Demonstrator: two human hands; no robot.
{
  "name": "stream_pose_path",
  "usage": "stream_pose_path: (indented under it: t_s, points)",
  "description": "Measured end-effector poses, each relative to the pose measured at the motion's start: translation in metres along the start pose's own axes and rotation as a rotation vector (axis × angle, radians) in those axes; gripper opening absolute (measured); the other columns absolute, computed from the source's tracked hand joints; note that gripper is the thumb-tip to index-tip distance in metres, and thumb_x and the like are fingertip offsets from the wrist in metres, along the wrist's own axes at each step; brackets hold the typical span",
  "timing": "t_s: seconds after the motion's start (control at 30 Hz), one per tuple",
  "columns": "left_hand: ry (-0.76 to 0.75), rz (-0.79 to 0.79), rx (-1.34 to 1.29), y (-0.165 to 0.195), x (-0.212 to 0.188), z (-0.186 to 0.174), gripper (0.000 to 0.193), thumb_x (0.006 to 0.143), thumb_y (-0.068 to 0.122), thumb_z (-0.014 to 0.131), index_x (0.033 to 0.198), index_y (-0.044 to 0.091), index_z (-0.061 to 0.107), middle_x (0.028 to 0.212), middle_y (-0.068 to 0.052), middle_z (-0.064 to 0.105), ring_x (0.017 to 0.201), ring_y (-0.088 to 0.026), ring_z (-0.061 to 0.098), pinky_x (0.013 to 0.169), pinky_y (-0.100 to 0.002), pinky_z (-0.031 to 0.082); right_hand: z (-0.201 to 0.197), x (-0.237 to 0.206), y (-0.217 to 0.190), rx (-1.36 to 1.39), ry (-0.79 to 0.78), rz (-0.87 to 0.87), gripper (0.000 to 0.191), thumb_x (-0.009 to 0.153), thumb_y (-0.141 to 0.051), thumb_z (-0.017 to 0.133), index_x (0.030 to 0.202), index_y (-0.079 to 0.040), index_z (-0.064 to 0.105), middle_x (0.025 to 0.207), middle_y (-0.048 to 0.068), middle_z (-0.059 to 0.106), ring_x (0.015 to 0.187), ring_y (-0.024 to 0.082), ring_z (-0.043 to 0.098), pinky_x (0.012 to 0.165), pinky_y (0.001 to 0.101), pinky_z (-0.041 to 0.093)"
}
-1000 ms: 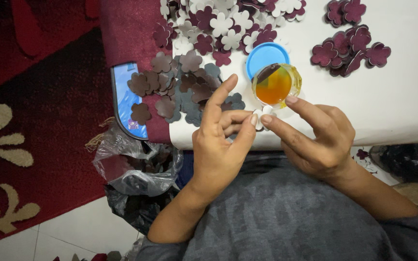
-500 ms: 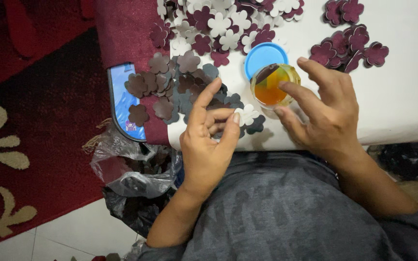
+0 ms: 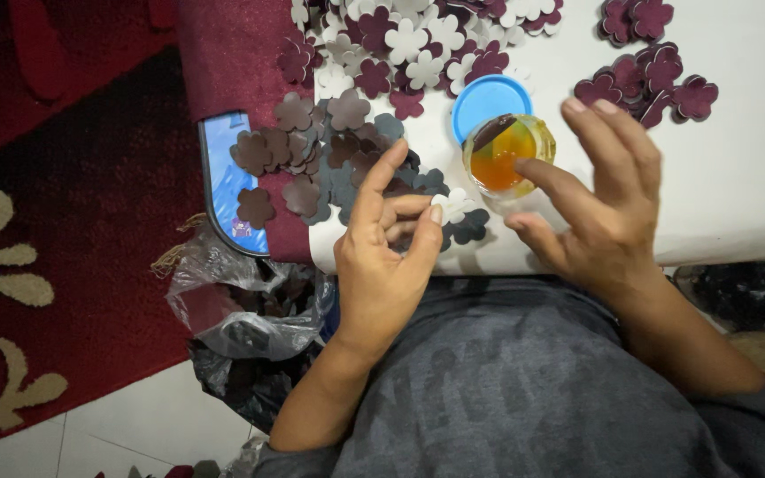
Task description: The person repeatedly picks up small flower-shaped cutouts, applies adhesive from a small container using a finger, and presses two pieces together. The assembled pieces are placed into a growing pile on the table.
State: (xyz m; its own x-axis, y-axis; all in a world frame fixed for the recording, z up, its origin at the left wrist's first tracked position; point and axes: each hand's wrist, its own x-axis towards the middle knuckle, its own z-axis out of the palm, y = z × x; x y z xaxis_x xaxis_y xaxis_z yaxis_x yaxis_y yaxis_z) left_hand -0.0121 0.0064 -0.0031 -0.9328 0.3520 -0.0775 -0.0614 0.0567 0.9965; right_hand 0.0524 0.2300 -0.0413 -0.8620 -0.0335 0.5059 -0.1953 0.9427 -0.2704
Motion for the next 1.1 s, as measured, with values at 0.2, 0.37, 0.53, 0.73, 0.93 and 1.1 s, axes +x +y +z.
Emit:
stream_pose_path:
  t_s: [0.2,0.37,0.53,0.73,0.93,1.1]
  points:
    - [0.009,-0.010,0.000,0.004,0.001,0.002,0.061,0.100,-0.002,0.065,0.156,0.003,0.042,0.100,-0.007,0.075,0.091,-0.009,0.072,0.083,-0.025,0.063,-0.009,-0.011,-0.004,-0.017,-0.022,-0.088,0.056,0.098,-0.060,0.069,0.109,-0.008,0.084,0.150,0.018,0.055,0.145,0.032,0.037,0.122,0.0455,0.041]
    - [0.003,-0.017,-0.011,0.005,0.001,0.003,0.061,0.100,-0.002,0.065,0.156,0.002,0.041,0.098,-0.008,0.075,0.090,-0.009,0.072,0.083,-0.025,0.063,-0.013,-0.014,-0.010,-0.081,-0.016,-0.109,0.055,0.099,-0.058,0.069,0.110,-0.008,0.086,0.145,0.016,0.059,0.140,0.034,0.044,0.115,0.0440,0.043]
    - [0.005,-0.029,-0.020,0.005,0.002,0.005,0.062,0.100,-0.001,0.066,0.157,0.003,0.041,0.097,-0.008,0.075,0.089,-0.009,0.072,0.083,-0.026,0.063,-0.027,-0.012,-0.014,0.077,0.010,-0.093,0.050,0.094,-0.055,0.069,0.096,-0.007,0.081,0.139,0.014,0.063,0.135,0.034,0.048,0.111,0.0446,0.045]
    - [-0.031,-0.031,0.015,0.007,0.000,0.009,0.063,0.100,0.001,0.066,0.158,0.004,0.041,0.099,-0.008,0.076,0.091,-0.009,0.072,0.084,-0.026,0.063,-0.026,-0.004,-0.027,0.242,0.064,-0.085,0.027,0.089,-0.024,0.071,0.109,-0.009,0.082,0.134,0.018,0.058,0.132,0.033,0.045,0.111,0.0453,0.047]
    - [-0.070,-0.044,-0.007,0.009,-0.003,0.010,0.067,0.101,0.003,0.065,0.161,0.005,0.035,0.099,-0.008,0.076,0.092,-0.008,0.071,0.081,-0.024,0.062,-0.013,0.001,-0.034,0.214,0.051,-0.145,0.036,0.086,-0.003,0.073,0.120,-0.012,0.082,0.140,0.015,0.056,0.138,0.031,0.044,0.116,0.0421,0.048]
    - [-0.047,-0.049,-0.007,0.008,-0.002,0.009,0.071,0.101,0.003,0.065,0.163,0.005,0.031,0.094,-0.007,0.075,0.087,-0.007,0.070,0.078,-0.023,0.060,-0.010,-0.002,-0.034,0.202,0.057,-0.137,0.036,0.087,-0.001,0.073,0.119,-0.014,0.082,0.142,0.012,0.057,0.137,0.031,0.045,0.116,0.0415,0.049]
